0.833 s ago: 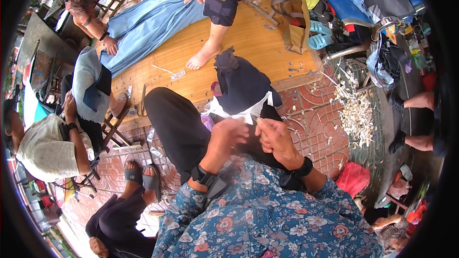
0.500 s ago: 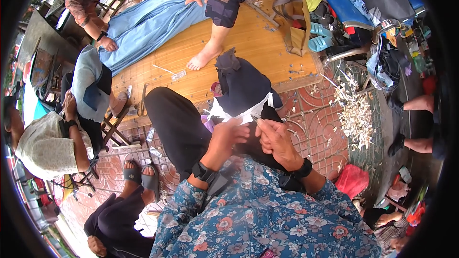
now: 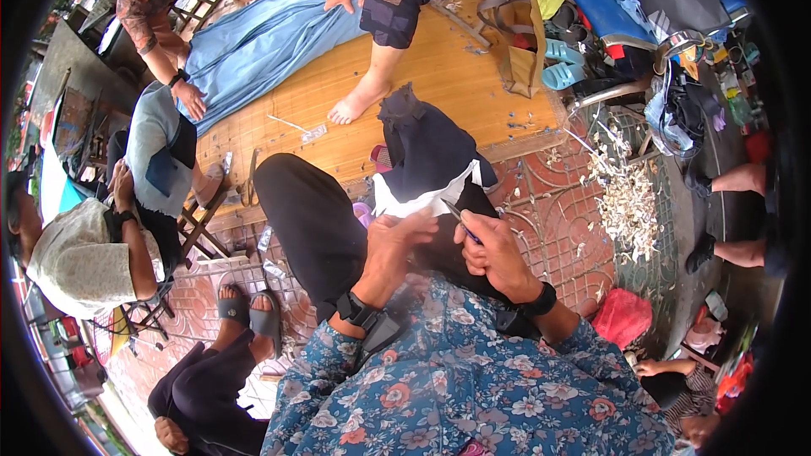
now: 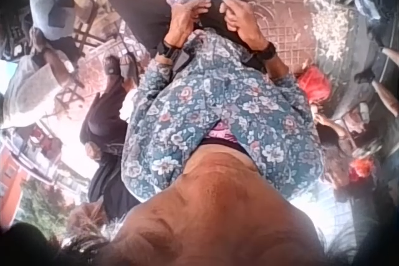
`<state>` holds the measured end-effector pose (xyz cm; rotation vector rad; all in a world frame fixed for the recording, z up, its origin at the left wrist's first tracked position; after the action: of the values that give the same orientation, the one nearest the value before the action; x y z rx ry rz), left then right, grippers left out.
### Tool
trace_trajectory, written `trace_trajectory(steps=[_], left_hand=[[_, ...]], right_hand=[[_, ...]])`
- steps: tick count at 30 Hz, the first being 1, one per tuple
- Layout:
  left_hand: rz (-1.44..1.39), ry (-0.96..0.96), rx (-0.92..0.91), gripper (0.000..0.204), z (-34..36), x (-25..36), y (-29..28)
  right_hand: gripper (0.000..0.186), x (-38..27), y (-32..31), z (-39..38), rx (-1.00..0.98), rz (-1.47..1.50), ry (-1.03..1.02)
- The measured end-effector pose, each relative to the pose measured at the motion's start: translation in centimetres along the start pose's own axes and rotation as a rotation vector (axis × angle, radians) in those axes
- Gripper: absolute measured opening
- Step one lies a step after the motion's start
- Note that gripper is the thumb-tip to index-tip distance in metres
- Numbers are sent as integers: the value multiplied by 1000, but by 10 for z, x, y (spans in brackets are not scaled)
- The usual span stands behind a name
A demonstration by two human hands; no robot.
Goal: Using a seam ripper to remove stitches from a black garment and inspecting a checkered pouch.
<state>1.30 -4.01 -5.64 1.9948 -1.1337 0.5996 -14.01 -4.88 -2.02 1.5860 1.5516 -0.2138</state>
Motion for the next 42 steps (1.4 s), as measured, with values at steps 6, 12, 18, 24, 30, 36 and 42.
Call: trace_trajectory(steps=[6, 12, 18, 24, 30, 36, 42], left_hand=[[-126, 54, 7, 23, -3, 3, 2], [-150, 25, -20, 18, -2, -5, 5], [-190, 29, 33, 15, -5, -1, 4], [-199, 48, 21, 18, -2, -3, 6], [-192, 51, 16, 17, 3, -8, 5], [-216, 60, 21, 17, 1, -5, 4], [-226, 80, 7, 17, 2, -4, 3]], right_hand=[[38, 1, -1, -4, 22, -94, 10], [38, 2, 3, -5, 19, -102, 30], [38, 4, 1, -1, 9, -42, 13], [37, 6, 1, -4, 15, -67, 46], [37, 4, 4, -1, 5, -20, 29], [38, 7, 0, -5, 8, -76, 70], [37, 5, 3, -6, 5, -51, 60]])
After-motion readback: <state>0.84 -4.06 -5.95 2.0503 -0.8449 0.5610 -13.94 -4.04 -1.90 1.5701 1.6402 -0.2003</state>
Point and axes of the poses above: each hand's wrist, its own z-axis towards the middle knuckle, its own y-axis out of the palm, x = y × z, the point moved 8 cm from there along z, towards the middle knuckle, and after that the axes turned 1 degree about -x, right-handed, at the moved point
